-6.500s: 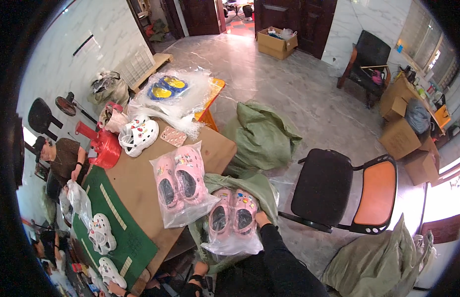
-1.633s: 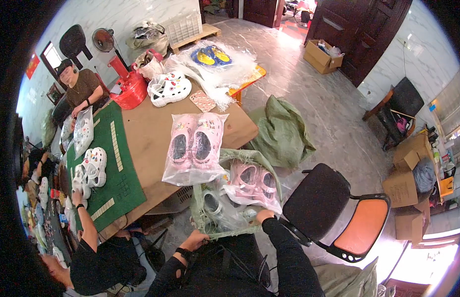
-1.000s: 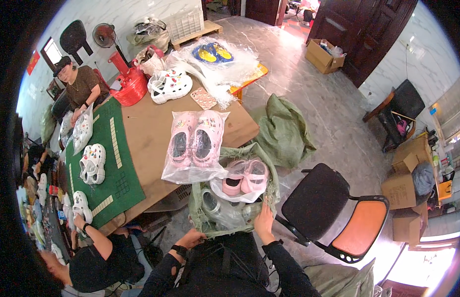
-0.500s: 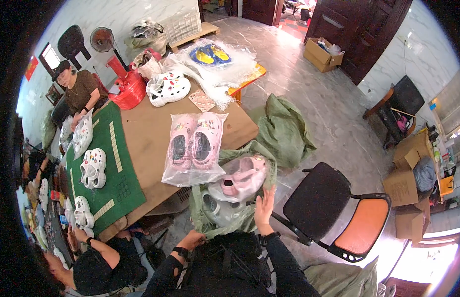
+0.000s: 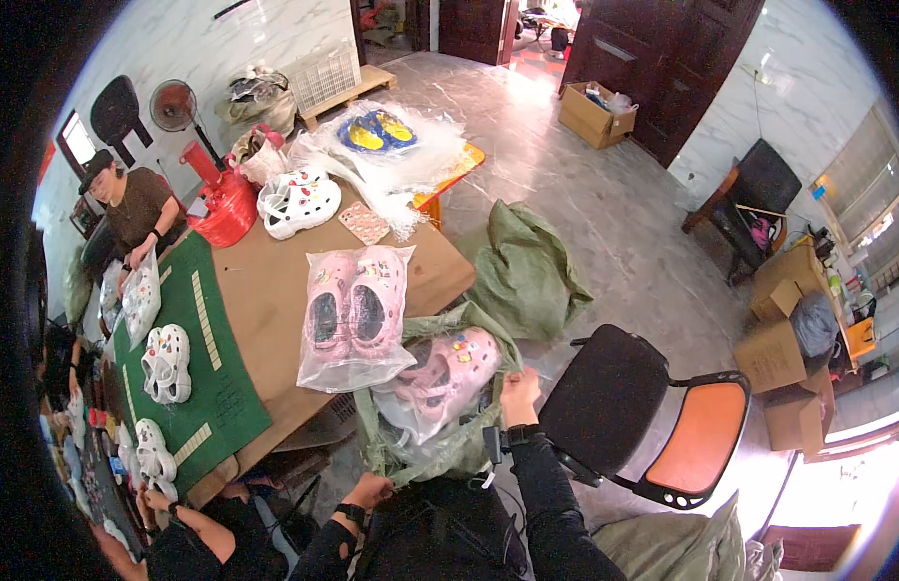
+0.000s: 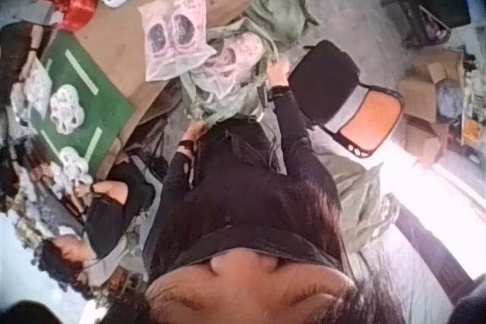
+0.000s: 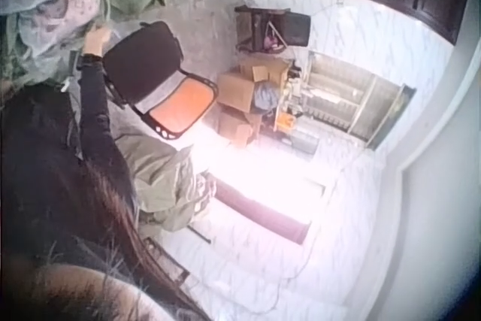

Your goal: Packing pairs of plastic clogs/sandals into plastic bags and placing them into a large collection bag.

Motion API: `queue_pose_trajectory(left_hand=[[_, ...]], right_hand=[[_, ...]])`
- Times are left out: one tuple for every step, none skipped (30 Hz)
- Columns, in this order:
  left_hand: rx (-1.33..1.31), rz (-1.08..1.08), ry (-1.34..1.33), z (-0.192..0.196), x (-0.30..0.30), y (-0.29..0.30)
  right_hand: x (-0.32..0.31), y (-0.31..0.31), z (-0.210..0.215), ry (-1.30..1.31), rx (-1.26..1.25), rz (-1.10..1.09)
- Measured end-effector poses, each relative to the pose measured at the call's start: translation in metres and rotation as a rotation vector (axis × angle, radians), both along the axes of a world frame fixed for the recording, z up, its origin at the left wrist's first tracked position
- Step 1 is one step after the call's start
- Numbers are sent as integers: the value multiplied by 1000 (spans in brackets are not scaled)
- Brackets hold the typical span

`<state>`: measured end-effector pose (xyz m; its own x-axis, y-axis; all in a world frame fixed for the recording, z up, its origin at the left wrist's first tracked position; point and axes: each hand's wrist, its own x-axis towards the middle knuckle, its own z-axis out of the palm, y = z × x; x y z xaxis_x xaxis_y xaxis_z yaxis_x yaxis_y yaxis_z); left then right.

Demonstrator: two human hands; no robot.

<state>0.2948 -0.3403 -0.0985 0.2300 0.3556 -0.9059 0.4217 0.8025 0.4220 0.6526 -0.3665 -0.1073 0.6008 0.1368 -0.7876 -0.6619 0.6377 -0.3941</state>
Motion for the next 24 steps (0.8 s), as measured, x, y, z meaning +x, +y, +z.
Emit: queue_pose_trajectory(left_hand=[[1, 3, 2, -6, -4, 0], [36, 68, 47, -15, -9, -2], [64, 110, 74, -23, -4, -2], [61, 109, 73, -24, -4, 0], [86, 61, 124, -24, -5, 2], [112, 17, 175, -24, -7, 3], [111, 19, 170, -29, -10, 5], [145, -35, 181, -35, -12, 8], [178, -84, 199, -38, -17, 9], [177, -78, 203, -43, -19, 12], [297, -182, 242, -47, -21, 15], [416, -296, 273, -46, -17, 19], [649, -543, 454, -44, -13, 22], [650, -550, 449, -43, -7, 20], [857, -635, 517, -24, 17, 19], [1067, -715, 588, -4, 38, 19], [1099, -798, 568, 11, 56, 24], [1227, -749, 413, 5, 63, 31], [1347, -697, 251, 0, 70, 38], [1348, -710, 236, 1, 86, 42], [1325, -689, 163, 4, 106, 45], [1300, -667, 92, 7, 122, 48], [1300, -675, 83, 6, 133, 50], [1223, -734, 175, 4, 143, 50]], right_hand=[[-6, 6, 6, -12, -43, 115], [-10, 9, 12, -24, -86, 232], [2, -2, 0, -5, -64, 297], [4, -8, -3, -5, -67, 296], [5, -13, -7, 90, -83, 322], [6, -19, -9, 185, -98, 351], [12, -27, -16, 224, -116, 396], [19, -36, -23, 219, -118, 398], [19, -40, -23, 257, -102, 410], [18, -40, -24, 294, -85, 422], [19, -38, -25, 267, -105, 437], [21, -37, -25, 265, -107, 433], [23, -38, -25, 277, -84, 482], [26, -38, -25, 288, -60, 530], [33, -40, -24, 281, -65, 507], [36, -41, -23, 243, -68, 489], [38, -41, -20, 207, -69, 473], [38, -36, -16, 214, -62, 470], [39, -32, -12, 259, -63, 417], [46, -32, -9, 296, -72, 351], [51, -33, -9, 332, -79, 267], [52, -35, -9, 330, -80, 250], [51, -37, -11, 297, -42, 270], [52, -42, -14, 261, -7, 287]])
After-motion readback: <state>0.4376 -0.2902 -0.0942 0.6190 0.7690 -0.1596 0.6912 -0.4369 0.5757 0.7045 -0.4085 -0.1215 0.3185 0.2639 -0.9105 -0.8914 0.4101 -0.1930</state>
